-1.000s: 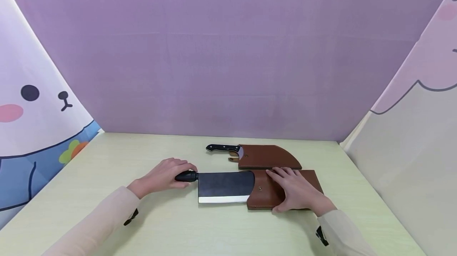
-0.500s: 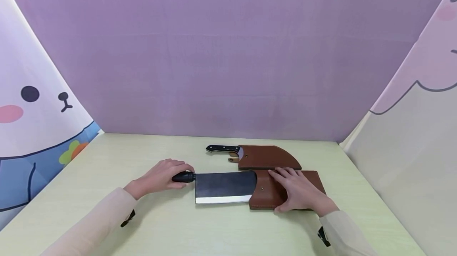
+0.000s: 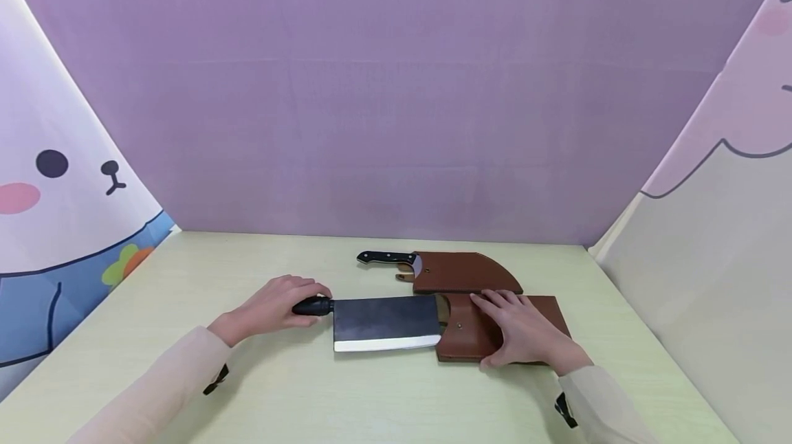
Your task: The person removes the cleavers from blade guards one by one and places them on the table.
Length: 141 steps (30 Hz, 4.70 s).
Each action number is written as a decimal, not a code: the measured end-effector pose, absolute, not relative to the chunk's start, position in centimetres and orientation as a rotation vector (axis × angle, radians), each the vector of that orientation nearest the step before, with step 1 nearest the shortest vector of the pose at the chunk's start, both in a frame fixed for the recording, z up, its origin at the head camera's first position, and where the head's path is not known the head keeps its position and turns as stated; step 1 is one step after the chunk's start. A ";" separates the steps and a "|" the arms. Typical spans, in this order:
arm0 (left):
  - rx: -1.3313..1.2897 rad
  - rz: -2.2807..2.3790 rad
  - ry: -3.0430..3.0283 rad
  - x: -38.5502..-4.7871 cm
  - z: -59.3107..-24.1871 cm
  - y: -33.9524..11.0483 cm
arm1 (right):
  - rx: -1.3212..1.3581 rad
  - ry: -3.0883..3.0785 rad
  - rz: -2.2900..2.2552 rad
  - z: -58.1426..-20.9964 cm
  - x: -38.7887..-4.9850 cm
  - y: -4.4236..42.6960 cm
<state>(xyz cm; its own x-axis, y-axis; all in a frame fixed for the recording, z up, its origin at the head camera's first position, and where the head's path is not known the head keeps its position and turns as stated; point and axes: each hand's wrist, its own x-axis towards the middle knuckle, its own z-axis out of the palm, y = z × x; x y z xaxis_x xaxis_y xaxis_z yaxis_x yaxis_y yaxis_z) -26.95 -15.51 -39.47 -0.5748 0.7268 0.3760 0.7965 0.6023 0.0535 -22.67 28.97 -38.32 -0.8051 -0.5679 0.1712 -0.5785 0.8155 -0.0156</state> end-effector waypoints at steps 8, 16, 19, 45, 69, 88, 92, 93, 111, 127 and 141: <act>-1.210 -0.289 -2.546 -26.8 -39.6 -16.1 | 0.895 -2.845 0.100 -38.4 -22.6 29.3; -1.180 -0.306 -2.568 -26.5 -39.4 -16.8 | 0.878 -2.848 0.104 -38.5 -22.7 29.6; -1.177 -0.302 -2.566 -26.4 -39.3 -17.0 | 0.872 -2.850 0.099 -38.5 -22.7 29.7; -1.145 -0.282 -2.590 -25.8 -39.3 -20.1 | 0.882 -2.868 0.151 -38.7 -22.6 29.1; -1.065 -0.289 -2.680 -24.8 -38.8 -23.3 | 0.943 -2.883 0.203 -38.8 -22.8 28.0; -1.071 -0.252 -2.689 -24.6 -38.7 -25.0 | 0.966 -2.926 0.200 -39.1 -23.0 26.9; -1.079 -0.254 -2.696 -24.7 -38.5 -25.1 | 0.976 -2.934 0.195 -39.1 -23.1 26.8; -1.084 -0.254 -2.697 -24.7 -38.5 -25.1 | 0.978 -2.934 0.193 -39.2 -23.1 26.8; -1.100 -0.257 -2.790 -25.4 -39.2 -25.3 | 0.985 -2.936 0.185 -39.2 -23.2 26.5; -1.112 -0.255 -2.786 -25.4 -39.7 -25.3 | 0.983 -3.006 0.231 -38.9 -23.1 26.3; -1.128 -0.259 -2.712 -25.5 -40.4 -25.3 | 1.010 -3.018 0.251 -39.1 -23.4 26.4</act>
